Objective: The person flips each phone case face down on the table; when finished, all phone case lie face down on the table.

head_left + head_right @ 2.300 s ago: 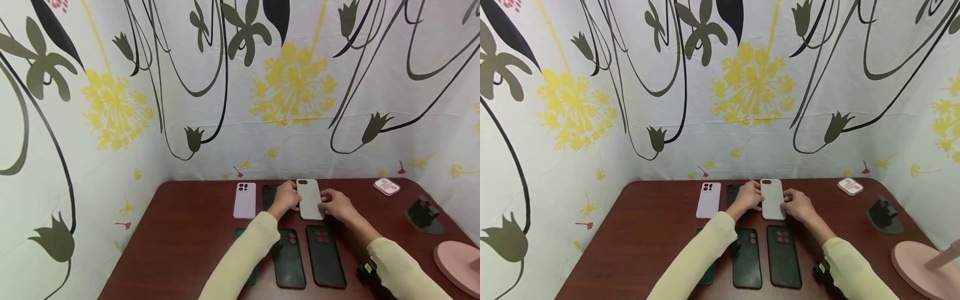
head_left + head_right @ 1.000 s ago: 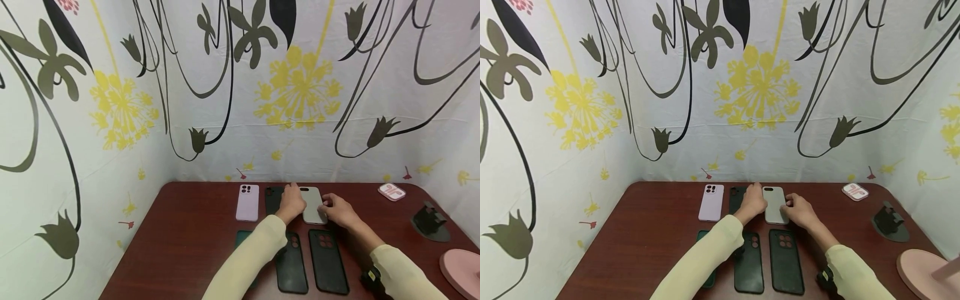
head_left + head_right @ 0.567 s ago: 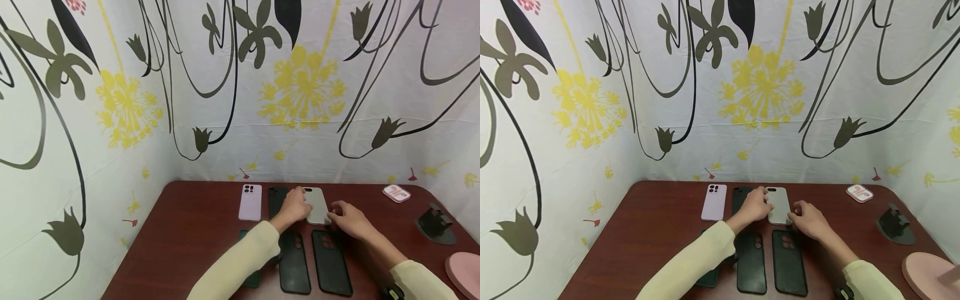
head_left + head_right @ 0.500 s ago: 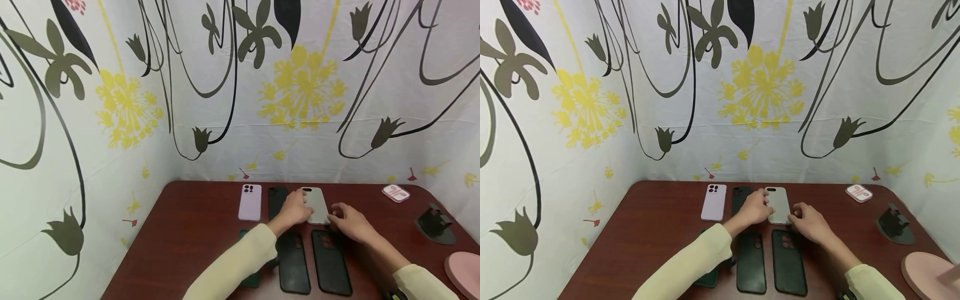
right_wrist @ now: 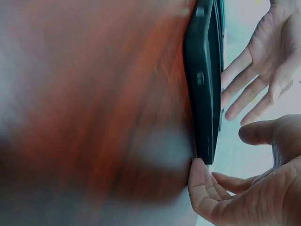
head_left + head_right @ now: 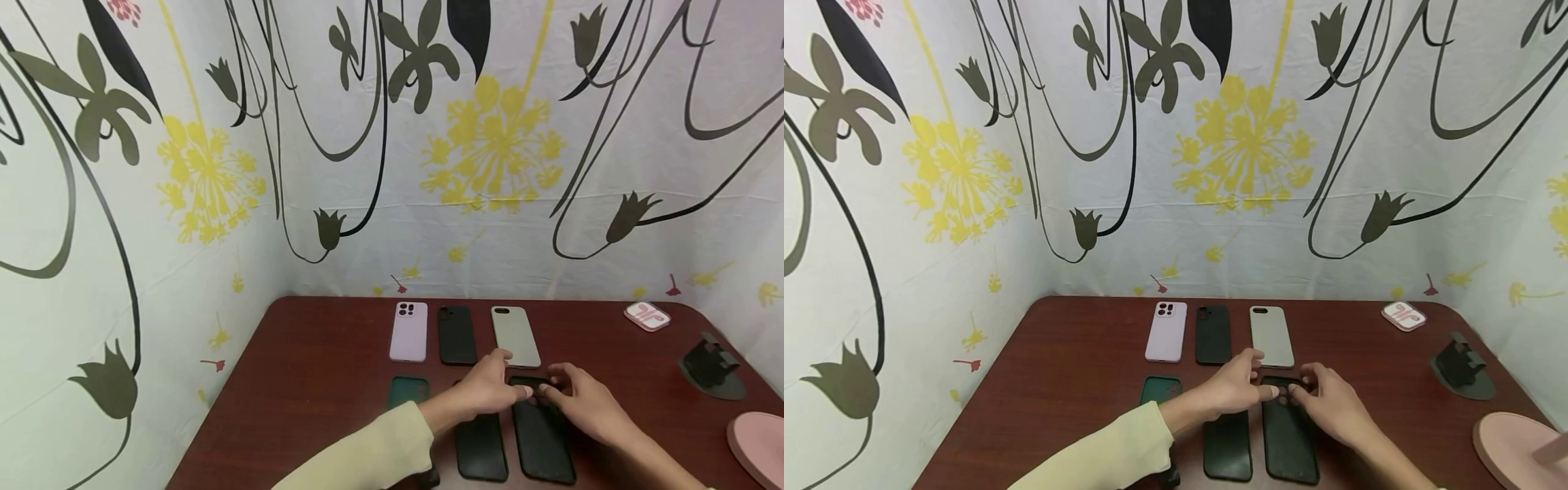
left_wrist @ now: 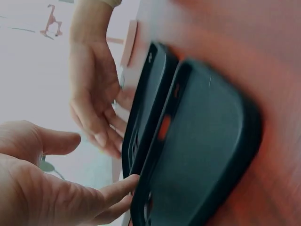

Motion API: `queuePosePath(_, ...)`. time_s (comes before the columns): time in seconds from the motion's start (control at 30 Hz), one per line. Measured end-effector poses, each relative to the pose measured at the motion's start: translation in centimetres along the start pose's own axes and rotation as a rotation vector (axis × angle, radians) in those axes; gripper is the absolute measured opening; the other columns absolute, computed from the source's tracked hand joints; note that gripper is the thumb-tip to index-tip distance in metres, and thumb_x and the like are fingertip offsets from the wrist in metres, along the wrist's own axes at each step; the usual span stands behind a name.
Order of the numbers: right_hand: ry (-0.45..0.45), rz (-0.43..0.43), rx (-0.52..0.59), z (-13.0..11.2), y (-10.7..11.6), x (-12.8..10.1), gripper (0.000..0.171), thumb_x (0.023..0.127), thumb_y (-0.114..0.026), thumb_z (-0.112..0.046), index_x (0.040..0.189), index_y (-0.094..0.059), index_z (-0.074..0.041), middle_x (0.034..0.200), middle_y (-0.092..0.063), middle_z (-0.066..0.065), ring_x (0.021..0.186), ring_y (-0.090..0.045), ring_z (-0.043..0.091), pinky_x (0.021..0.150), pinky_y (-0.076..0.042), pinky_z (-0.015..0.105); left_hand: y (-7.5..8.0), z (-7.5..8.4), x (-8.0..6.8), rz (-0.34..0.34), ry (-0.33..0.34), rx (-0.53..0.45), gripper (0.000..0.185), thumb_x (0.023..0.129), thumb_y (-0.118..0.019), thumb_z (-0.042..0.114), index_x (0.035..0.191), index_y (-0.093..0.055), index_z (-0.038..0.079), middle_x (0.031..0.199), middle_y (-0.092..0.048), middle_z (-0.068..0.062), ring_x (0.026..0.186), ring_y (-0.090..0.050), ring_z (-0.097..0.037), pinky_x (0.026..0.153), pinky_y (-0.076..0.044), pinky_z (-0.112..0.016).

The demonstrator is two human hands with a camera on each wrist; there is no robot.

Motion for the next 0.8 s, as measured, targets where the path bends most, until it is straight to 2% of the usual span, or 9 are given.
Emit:
queuePosePath(0.23, -0.072, -0.016, 0.008, -0.2, -0.6, -2.1, 0.084, 0.104, -0.062, -0.051, 0.154, -0.036, 0.011, 0.138, -0.058, 0.035, 0.106, -0.070, 0.030, 0.076, -0.060, 0.043, -1.6, -0.1, -2.0, -0.065, 0.109, -0.196, 0.065, 0.102, -0.072, 0.030, 0.157, -0.041, 0.019, 0.161, -0.046, -0.009, 0.149, -0.048, -0.030, 0.113, -0.049, -0.055)
queuePosePath(0.37, -0.128, -0.029, 0.059, -0.5, -1.3, -3.0, 0.095, 0.103, -0.061, -0.057, 0.159, -0.025, 0.012, 0.145, -0.052, 0.038, 0.114, -0.069, 0.038, 0.082, -0.061, 0.046, -1.8, -0.6, -3.1, -0.102, 0.116, -0.265, 0.064, 0.105, -0.067, 0.028, 0.159, -0.036, 0.016, 0.160, -0.044, -0.013, 0.149, -0.047, -0.035, 0.115, -0.047, -0.058)
queuePosePath(0.5, -0.198, -0.074, 0.150, -0.4, -2.1, -3.8, 0.105, 0.103, -0.058, -0.061, 0.161, -0.013, 0.013, 0.151, -0.041, 0.041, 0.130, -0.056, 0.053, 0.092, -0.058, 0.052, -1.8, -1.0, -4.0, -0.141, 0.102, -0.308, 0.066, 0.107, -0.063, 0.027, 0.162, -0.030, 0.014, 0.161, -0.044, -0.018, 0.150, -0.046, -0.038, 0.117, -0.045, -0.060)
queuePosePath(0.63, -0.226, -0.104, 0.217, -0.2, -2.5, -4.3, 0.103, 0.105, -0.057, -0.058, 0.161, -0.010, 0.014, 0.154, -0.034, 0.044, 0.138, -0.044, 0.060, 0.098, -0.056, 0.056, -2.0, -1.0, -4.4, -0.157, 0.096, -0.315, 0.067, 0.107, -0.062, 0.028, 0.163, -0.028, 0.014, 0.163, -0.043, -0.021, 0.153, -0.043, -0.039, 0.119, -0.043, -0.061)
queuePosePath(0.8, -0.202, -0.090, 0.195, -0.3, -2.9, -4.6, 0.096, 0.106, -0.058, -0.051, 0.160, -0.012, 0.014, 0.154, -0.034, 0.045, 0.138, -0.043, 0.061, 0.097, -0.055, 0.058, -2.2, -0.7, -4.4, -0.151, 0.111, -0.334, 0.065, 0.106, -0.063, 0.028, 0.162, -0.031, 0.015, 0.163, -0.044, -0.022, 0.153, -0.043, -0.039, 0.120, -0.041, -0.062)
Point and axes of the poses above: each hand's wrist, its own x-axis towards the middle knuckle, its own y-axis out of the back of the hand, z = x × y, the point moved 1 cm from there along x, towards the middle knuckle
